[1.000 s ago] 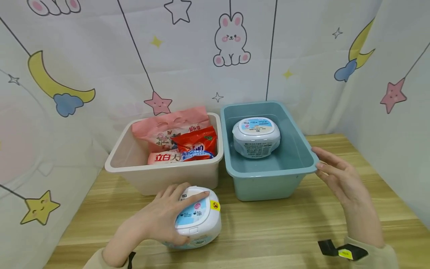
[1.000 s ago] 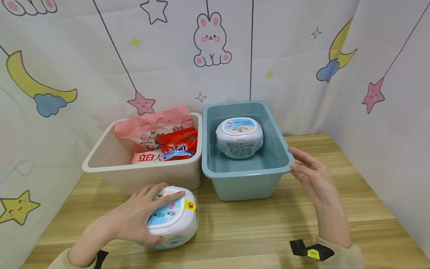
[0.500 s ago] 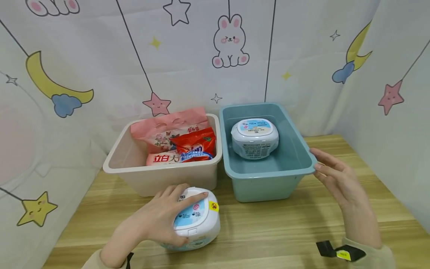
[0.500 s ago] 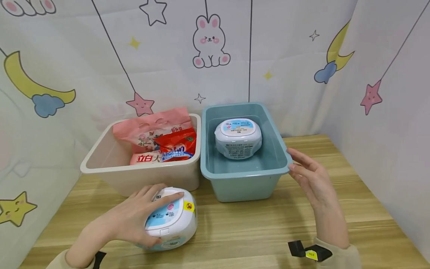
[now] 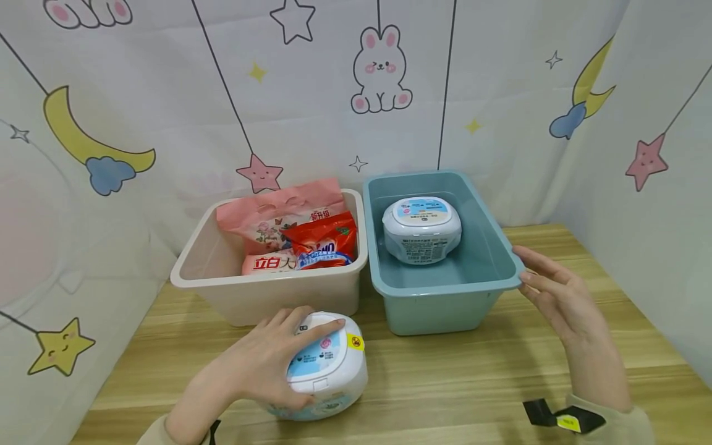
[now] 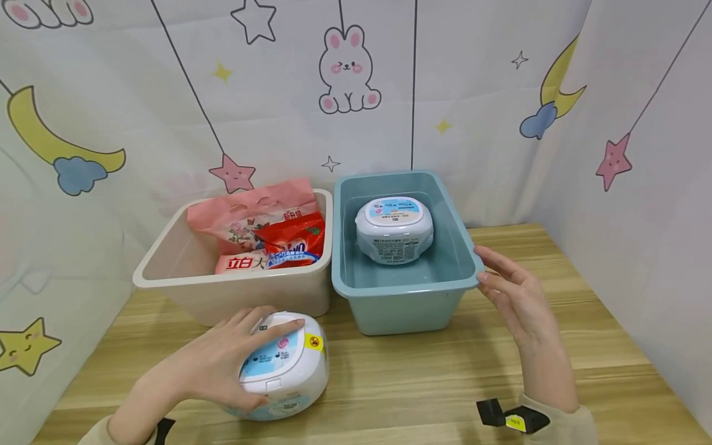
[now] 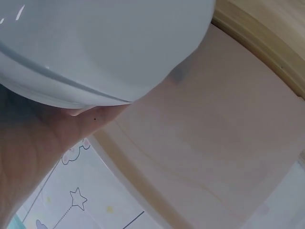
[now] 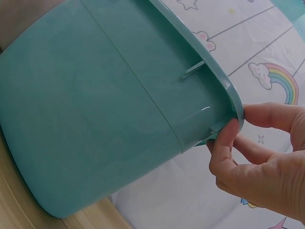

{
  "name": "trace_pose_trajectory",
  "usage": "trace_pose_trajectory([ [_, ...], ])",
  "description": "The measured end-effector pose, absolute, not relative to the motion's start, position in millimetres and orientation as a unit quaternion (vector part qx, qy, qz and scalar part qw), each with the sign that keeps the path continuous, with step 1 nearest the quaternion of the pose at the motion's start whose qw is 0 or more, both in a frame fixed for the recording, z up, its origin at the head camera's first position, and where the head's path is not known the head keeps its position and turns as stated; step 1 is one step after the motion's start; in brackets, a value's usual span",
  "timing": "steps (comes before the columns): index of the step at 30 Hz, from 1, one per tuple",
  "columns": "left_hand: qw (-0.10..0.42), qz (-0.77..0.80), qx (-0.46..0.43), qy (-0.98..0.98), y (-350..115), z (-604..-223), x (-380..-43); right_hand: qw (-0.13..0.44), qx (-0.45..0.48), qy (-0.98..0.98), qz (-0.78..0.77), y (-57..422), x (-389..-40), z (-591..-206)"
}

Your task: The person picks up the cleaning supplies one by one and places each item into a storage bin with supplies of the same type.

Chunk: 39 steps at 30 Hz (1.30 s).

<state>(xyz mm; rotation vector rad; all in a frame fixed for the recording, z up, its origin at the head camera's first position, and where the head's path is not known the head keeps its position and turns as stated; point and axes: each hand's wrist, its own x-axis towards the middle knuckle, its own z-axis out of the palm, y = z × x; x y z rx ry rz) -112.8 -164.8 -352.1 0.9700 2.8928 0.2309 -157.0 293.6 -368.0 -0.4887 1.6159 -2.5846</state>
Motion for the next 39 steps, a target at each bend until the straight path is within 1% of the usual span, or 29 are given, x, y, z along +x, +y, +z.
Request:
trace_pose_trajectory([
  [10,0.058,0.083,0.312,0.945,-161,-349,-112,0.025,-0.155,0.524,-0.837,293,-156,-368],
  [23,0.024,0.075,0.331,0.940,-158,-340,-112,0.025,-0.157,0.527,-0.835,293,-157,-368],
  [32,0.025,0.072,0.329,0.941,-156,-335,-110,0.022,-0.148,0.537,-0.830,291,-155,-365],
  [39,0.018,0.069,0.324,0.943,-155,-331,-110,0.026,-0.159,0.520,-0.839,292,-156,-366],
])
